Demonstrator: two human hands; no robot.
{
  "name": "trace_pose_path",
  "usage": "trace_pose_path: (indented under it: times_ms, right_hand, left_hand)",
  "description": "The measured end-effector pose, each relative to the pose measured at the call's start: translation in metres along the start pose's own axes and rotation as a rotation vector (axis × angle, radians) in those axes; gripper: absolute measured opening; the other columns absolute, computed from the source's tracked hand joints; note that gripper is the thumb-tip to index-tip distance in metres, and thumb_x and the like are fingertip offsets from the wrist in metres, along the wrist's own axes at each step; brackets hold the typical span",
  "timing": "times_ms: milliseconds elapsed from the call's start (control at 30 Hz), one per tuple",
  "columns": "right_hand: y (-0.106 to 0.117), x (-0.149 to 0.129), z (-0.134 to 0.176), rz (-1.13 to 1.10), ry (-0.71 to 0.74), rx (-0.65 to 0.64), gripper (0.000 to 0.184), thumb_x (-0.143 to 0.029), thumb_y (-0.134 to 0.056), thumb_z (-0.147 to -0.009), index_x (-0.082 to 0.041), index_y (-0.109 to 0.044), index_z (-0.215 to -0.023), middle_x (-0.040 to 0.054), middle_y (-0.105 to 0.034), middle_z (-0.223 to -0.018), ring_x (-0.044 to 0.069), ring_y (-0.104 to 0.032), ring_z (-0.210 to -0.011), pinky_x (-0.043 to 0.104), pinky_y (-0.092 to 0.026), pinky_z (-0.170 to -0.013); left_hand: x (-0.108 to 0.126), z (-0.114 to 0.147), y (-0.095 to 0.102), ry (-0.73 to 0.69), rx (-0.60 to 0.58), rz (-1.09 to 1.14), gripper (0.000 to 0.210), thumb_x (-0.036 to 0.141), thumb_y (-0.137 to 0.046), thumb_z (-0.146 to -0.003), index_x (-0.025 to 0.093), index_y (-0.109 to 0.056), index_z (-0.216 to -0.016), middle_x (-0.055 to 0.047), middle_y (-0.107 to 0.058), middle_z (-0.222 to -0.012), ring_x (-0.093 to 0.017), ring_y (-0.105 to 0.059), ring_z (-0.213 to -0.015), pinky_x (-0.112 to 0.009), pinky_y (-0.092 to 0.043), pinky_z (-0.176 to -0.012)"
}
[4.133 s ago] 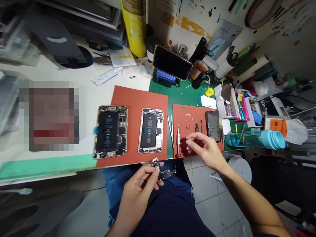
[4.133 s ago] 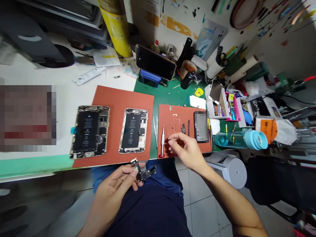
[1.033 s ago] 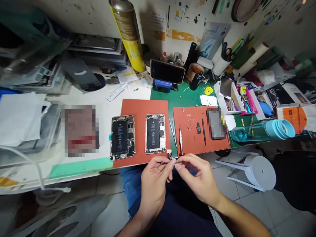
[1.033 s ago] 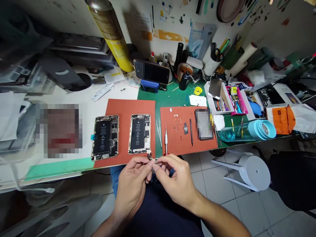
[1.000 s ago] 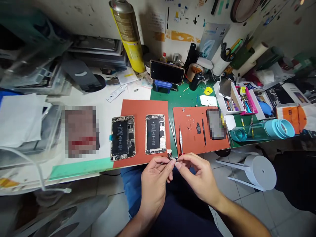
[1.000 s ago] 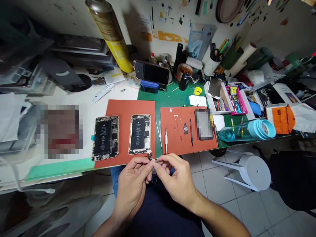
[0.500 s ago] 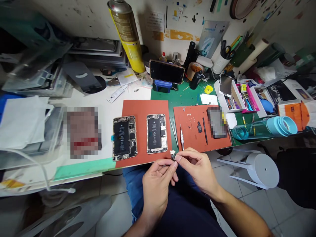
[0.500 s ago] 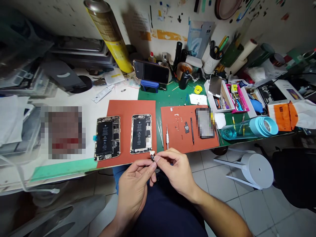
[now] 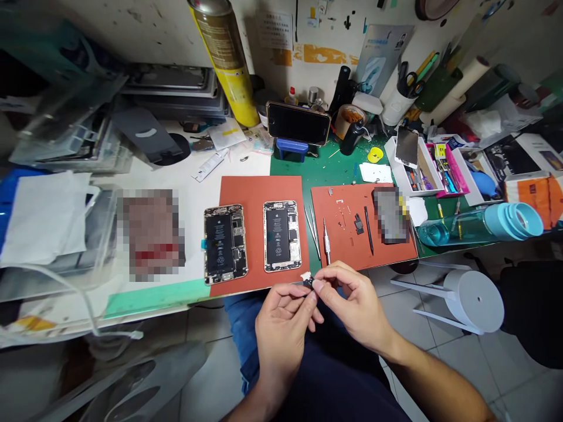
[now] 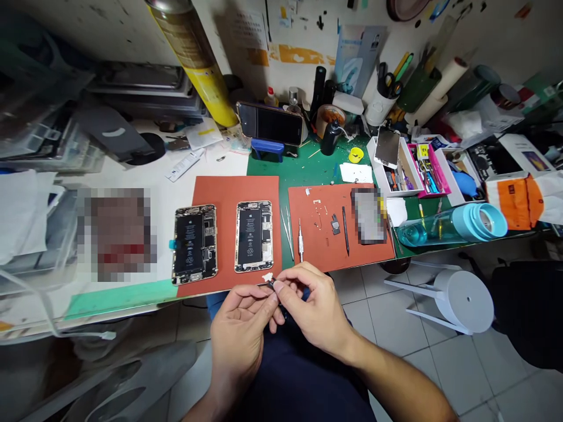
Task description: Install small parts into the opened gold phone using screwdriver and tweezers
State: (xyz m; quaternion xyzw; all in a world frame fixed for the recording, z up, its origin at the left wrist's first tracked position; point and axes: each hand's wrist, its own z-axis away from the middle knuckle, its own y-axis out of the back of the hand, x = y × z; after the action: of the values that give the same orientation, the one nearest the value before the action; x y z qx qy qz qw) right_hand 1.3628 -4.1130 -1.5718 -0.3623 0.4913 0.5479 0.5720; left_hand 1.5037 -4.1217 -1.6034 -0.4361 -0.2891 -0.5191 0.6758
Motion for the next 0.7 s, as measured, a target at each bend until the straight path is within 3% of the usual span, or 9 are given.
trace_pose_path:
  times_ms: [100,267,467,700]
  right_hand:
    - [0.0,0.0,0.0,-0.005,0.012,-0.013,0.015,-0.037,-0.072,-0.1,-0.024,-0.078,-0.096,0.0021,-0.068,-0.092,0.016,-0.061,-0.082,0.031,-0.051,-0.075]
    - [0.006,-0.003,-0.002,0.013,0.034,-0.071,0.013,-0.035,-0.072,-0.101,-0.024,-0.079,-0.097,0.0017,-0.069,-0.092,0.016,-0.062,-0.084,0.031,-0.051,-0.079]
    - [0.013,-0.009,-0.005,0.073,0.039,-0.146,0.013,-0.033,-0.071,-0.102,-0.023,-0.079,-0.098,0.001,-0.069,-0.091,0.016,-0.063,-0.084,0.032,-0.05,-0.079]
    - [0.012,-0.012,-0.006,0.117,0.05,-0.158,0.012,-0.03,-0.07,-0.101,-0.023,-0.078,-0.097,0.0017,-0.07,-0.09,0.016,-0.063,-0.083,0.031,-0.05,-0.074]
  left_hand:
    - [0.001,0.0,0.001,0.007,-0.015,-0.015,0.043,0.037,-0.094,-0.078,0.022,-0.057,-0.093,0.0,-0.074,-0.08,-0.014,-0.067,-0.05,-0.021,-0.05,-0.042]
    - [0.015,-0.005,0.012,-0.1,-0.091,-0.205,0.041,0.039,-0.08,-0.094,0.026,-0.067,-0.13,-0.004,-0.073,-0.103,-0.01,-0.067,-0.057,-0.021,-0.052,-0.048]
    - [0.034,-0.017,0.021,-0.282,-0.231,-0.381,0.013,0.033,-0.076,-0.096,0.025,-0.083,-0.104,-0.004,-0.071,-0.107,-0.008,-0.064,-0.063,-0.018,-0.053,-0.051]
    - [0.032,-0.02,0.018,-0.245,-0.226,-0.309,0.007,0.029,-0.079,-0.094,0.023,-0.082,-0.097,-0.002,-0.071,-0.095,-0.007,-0.062,-0.06,-0.015,-0.051,-0.049]
